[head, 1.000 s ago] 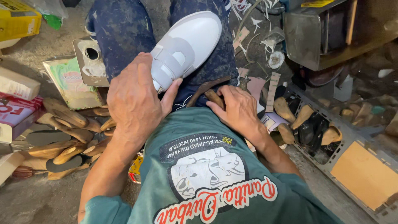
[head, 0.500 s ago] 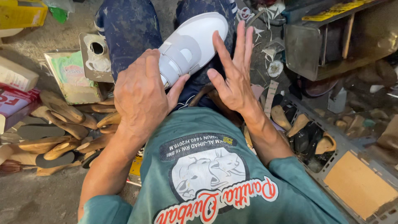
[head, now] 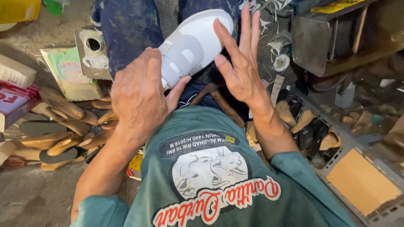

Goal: The person holds a white shoe on their lap and uses a small pointed tool to work on the shoe's surface. They then use a hammer to tap the shoe repeatedly, followed by using a brush to clean the shoe's exterior.

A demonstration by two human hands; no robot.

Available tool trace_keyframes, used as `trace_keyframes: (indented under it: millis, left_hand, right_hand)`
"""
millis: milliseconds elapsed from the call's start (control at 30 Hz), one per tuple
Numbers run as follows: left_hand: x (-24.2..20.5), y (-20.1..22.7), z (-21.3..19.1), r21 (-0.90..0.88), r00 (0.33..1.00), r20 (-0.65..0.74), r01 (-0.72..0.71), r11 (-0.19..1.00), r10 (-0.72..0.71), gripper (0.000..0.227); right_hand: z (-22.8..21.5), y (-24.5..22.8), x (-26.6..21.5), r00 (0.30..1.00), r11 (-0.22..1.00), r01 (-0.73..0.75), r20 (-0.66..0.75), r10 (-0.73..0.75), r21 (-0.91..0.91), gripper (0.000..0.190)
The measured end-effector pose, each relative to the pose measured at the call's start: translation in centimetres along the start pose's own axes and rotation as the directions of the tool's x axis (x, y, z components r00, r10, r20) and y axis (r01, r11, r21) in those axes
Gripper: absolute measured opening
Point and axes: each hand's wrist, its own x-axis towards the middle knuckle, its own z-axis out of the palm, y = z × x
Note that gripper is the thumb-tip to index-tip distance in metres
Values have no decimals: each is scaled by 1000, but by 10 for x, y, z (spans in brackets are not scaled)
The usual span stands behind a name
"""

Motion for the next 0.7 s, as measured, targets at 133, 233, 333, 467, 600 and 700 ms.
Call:
trace_keyframes:
  millis: [133, 233, 333, 467, 600, 700]
  left_hand:
    - [-1, 0, -1, -72, 1000, 5, 12, 997, -12, 60]
    - [-3, 1, 3, -34, 1000, 6, 4, 999, -4, 64]
    - [1, -3, 0, 0, 1000, -15, -14, 1000, 14, 63]
    - [2, -1, -1, -12, 999, -35, -4, 1000, 4, 60]
    - [0, 0, 3, 27, 999, -37, -20, 999, 21, 62]
    - [-4, 3, 0, 35, 999, -31, -17, 999, 18, 63]
  right_hand:
    - [-2, -4, -14, 1000, 1000, 1, 14, 0, -22, 56]
    - [-6, 2, -15, 1000, 998, 13, 29, -11, -65, 57]
    - [-3, -1, 3, 999, 999, 41, -2, -41, 22, 52]
    - [-3, -2, -13, 1000, 1000, 22, 20, -22, 5, 52]
    - [-2, 5, -3, 1000, 1000, 24, 0, -24, -1, 53]
    - [2, 2, -13, 999, 998, 29, -28, -30, -48, 54]
